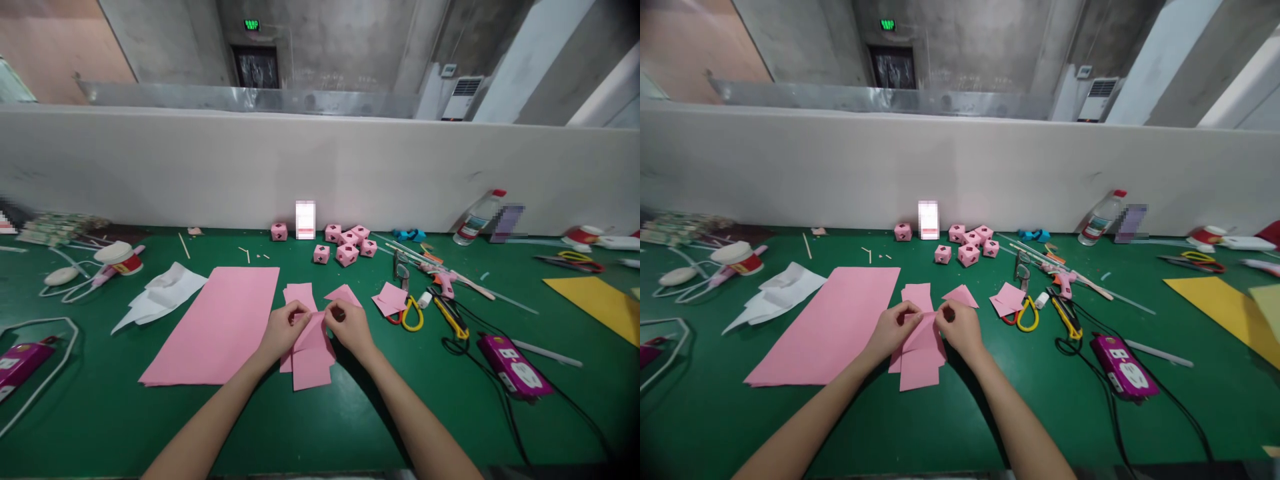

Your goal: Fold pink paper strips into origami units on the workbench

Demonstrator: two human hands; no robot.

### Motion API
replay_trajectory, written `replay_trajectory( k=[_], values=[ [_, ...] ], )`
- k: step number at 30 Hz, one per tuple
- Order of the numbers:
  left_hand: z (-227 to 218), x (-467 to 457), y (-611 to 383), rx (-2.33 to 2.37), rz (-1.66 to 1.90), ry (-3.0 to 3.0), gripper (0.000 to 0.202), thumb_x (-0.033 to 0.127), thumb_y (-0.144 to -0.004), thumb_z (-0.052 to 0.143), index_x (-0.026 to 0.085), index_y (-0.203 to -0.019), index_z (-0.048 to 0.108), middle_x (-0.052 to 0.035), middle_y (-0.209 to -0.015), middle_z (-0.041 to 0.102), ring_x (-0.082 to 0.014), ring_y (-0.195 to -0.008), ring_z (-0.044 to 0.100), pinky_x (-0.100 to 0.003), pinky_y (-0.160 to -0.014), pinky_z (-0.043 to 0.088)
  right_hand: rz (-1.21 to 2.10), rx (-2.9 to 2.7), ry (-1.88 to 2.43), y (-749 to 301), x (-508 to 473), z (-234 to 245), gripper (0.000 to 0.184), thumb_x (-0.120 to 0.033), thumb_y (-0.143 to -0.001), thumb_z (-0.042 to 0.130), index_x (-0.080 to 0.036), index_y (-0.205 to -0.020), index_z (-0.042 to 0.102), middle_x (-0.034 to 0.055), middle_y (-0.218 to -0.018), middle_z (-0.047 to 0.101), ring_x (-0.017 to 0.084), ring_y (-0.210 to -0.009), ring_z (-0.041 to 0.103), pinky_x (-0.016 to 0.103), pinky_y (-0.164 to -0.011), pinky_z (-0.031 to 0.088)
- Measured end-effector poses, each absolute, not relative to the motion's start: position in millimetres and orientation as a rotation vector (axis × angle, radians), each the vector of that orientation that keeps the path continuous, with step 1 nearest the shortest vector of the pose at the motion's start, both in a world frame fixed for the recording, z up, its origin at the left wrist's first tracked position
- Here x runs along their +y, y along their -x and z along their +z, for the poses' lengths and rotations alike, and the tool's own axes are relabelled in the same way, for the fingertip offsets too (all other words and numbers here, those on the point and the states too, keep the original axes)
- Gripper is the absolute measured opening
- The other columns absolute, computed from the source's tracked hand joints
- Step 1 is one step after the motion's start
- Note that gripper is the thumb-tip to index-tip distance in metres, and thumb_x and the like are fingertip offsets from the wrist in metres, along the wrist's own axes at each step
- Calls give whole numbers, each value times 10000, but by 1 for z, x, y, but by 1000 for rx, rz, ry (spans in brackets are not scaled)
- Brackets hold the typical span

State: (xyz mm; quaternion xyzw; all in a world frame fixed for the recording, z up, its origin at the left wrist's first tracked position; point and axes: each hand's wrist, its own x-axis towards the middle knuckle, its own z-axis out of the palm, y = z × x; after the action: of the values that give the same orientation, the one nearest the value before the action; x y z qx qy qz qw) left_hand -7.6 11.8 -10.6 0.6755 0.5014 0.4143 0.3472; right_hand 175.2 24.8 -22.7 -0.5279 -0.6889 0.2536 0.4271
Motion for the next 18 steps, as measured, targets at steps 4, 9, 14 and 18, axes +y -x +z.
replay_trajectory(
  k=[4,9,14,18],
  values=[
    [-11,14,10,1312,1117,-1710,170,324,-835,555,178,-794,633,-25,-801,674,-177,-773,606,-273,-719,443,780,-1573,1304,-177,29,-22,192,-338,-824,552,-187,-785,662,35,-739,691,172,-673,638,269,-622,481],
    [-14,15,6,1296,1118,-1689,203,360,-830,573,174,-797,647,-28,-790,676,-174,-746,597,-271,-700,447,982,-1554,1171,-170,27,-25,225,-384,-824,577,-176,-822,660,45,-792,688,169,-712,633,266,-630,487],
    [-12,13,4,1254,1108,-1729,174,323,-834,564,178,-828,660,-30,-829,687,-174,-791,609,-273,-749,452,1002,-1587,1157,-167,23,-27,197,-355,-833,568,-175,-811,644,23,-744,660,156,-671,602,259,-626,465],
    [-10,12,3,1198,1082,-1735,145,275,-822,548,177,-809,654,-26,-822,681,-170,-797,616,-267,-759,452,973,-1639,1140,-165,19,-23,173,-323,-851,551,-178,-823,641,22,-766,666,157,-681,600,257,-637,451]
  ],
)
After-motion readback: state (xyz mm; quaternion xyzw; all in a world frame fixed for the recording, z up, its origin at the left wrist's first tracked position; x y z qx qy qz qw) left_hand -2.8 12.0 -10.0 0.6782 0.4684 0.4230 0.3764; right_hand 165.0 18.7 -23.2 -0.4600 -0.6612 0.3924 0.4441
